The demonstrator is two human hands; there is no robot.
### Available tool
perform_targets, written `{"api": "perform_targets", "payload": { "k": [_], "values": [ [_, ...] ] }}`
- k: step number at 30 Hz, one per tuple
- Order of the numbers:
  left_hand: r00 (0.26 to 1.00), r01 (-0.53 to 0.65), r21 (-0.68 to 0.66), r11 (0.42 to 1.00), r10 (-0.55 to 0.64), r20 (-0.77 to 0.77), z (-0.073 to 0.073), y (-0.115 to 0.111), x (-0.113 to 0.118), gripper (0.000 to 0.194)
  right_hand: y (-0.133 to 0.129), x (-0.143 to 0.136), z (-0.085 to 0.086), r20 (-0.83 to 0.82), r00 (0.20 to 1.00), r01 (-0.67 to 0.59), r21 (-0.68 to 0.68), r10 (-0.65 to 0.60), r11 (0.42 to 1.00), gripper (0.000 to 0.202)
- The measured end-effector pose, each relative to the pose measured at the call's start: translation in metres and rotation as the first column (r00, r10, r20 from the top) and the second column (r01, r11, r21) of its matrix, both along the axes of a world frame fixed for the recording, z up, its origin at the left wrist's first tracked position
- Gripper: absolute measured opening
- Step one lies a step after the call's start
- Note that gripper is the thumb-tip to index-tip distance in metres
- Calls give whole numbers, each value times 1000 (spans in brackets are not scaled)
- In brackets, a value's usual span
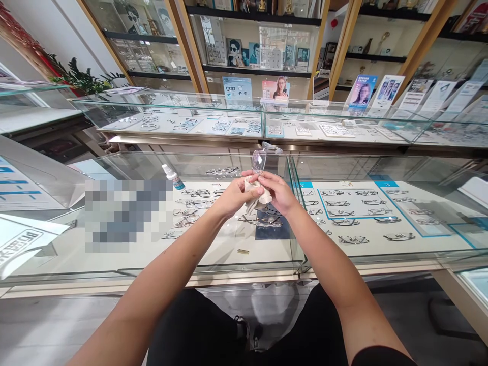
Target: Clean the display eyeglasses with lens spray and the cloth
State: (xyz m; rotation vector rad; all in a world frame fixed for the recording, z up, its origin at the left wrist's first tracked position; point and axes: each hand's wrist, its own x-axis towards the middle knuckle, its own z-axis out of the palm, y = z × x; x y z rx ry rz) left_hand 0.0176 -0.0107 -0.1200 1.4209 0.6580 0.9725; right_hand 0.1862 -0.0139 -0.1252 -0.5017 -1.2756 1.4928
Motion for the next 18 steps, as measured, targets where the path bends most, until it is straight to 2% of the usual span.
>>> {"api": "perform_targets", "payload": {
  "k": [3, 9, 18],
  "values": [
    [1000, -26, 31, 999, 26, 6, -1, -4, 3, 62, 1, 1, 0, -41, 998, 40, -26, -41, 999, 25],
    [1000, 18, 37, 999, -18, 19, 2, -9, 3, 64, 4, 4, 2, -62, 994, 92, -47, -95, 995, 29],
    [970, -208, 93, 974, 193, 145, -7, -8, 17, 64, -2, 1, 0, 62, 994, 88, 43, -91, 995, 31]
  ]
}}
